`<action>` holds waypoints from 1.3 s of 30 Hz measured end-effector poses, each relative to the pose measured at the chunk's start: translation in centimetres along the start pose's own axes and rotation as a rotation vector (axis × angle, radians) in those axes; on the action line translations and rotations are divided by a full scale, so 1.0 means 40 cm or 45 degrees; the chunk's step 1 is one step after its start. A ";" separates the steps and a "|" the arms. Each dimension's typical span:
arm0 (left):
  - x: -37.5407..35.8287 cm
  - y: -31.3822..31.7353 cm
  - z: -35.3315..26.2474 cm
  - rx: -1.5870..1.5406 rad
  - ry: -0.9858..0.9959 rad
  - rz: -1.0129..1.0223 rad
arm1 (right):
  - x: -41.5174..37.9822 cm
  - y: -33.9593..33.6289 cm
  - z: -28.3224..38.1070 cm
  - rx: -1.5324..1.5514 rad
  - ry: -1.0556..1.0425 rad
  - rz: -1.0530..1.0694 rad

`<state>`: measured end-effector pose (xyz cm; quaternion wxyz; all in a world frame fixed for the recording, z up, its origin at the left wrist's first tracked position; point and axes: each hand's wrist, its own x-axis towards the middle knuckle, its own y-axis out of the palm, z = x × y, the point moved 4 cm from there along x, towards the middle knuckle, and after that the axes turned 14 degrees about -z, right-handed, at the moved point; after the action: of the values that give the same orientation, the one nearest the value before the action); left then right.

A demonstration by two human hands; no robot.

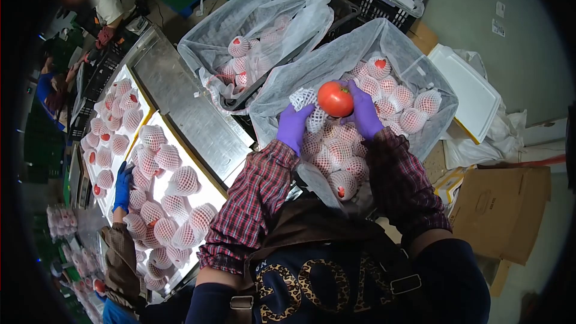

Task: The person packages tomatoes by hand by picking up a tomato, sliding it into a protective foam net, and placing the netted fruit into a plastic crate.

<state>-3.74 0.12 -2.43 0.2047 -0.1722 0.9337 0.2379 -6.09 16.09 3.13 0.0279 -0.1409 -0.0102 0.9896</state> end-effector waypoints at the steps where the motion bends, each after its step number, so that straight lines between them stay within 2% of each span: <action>1: -0.001 -0.004 0.002 0.017 0.049 -0.013 | 0.015 -0.005 -0.024 0.062 0.032 -0.008; 5: 0.006 -0.014 -0.003 0.366 0.275 -0.060 | 0.041 0.004 -0.071 0.492 0.341 0.060; 8: -0.040 0.023 -0.026 0.191 -0.015 0.153 | 0.039 0.010 -0.072 0.340 0.327 0.016; 11: -0.072 0.043 -0.042 0.181 -0.051 0.217 | 0.007 0.021 -0.048 -0.056 -0.053 0.156; 14: -0.058 0.034 -0.038 0.226 -0.002 0.213 | -0.012 0.021 -0.029 -0.085 -0.047 0.170; 15: -0.048 0.029 -0.035 0.265 0.022 0.211 | -0.013 0.023 -0.022 -0.133 -0.229 0.106; 17: -0.037 0.020 -0.024 0.137 -0.134 0.109 | -0.023 0.037 -0.004 -0.226 -0.593 -0.023; 18: -0.036 0.017 -0.021 0.073 -0.212 0.059 | -0.029 0.043 0.001 -0.279 -0.615 -0.043; 20: -0.037 0.023 -0.022 0.079 -0.111 0.109 | -0.041 0.046 0.016 -0.385 -0.654 -0.087; 26: -0.040 0.025 -0.018 0.162 -0.080 0.121 | -0.010 0.017 -0.007 -0.115 -0.502 -0.002; 29: -0.041 0.020 -0.024 0.156 -0.126 0.124 | -0.001 0.005 -0.017 -0.094 -0.198 -0.016; 30: -0.042 0.020 -0.027 0.149 -0.145 0.126 | 0.008 0.003 -0.023 -0.067 -0.233 -0.021; 32: -0.046 0.031 -0.032 -0.125 -0.247 0.179 | 0.022 0.006 -0.028 -0.013 -0.305 -0.033; 33: -0.048 0.037 -0.036 -0.263 -0.297 0.206 | 0.012 0.011 -0.013 -0.057 -0.425 0.003; 36: -0.047 0.036 -0.048 -0.301 -0.362 0.240 | -0.012 0.033 0.011 -0.161 -0.748 0.062; 38: -0.031 0.038 -0.037 -0.373 -0.282 0.248 | 0.003 0.052 -0.007 -0.178 -0.911 0.020; 39: -0.021 0.037 -0.027 -0.406 -0.243 0.255 | 0.021 0.039 -0.021 -0.001 -0.573 0.033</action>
<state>-3.97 0.97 -0.61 0.2376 -0.0855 0.8730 0.4172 -6.75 14.61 2.06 0.0120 0.0832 -0.0148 0.9964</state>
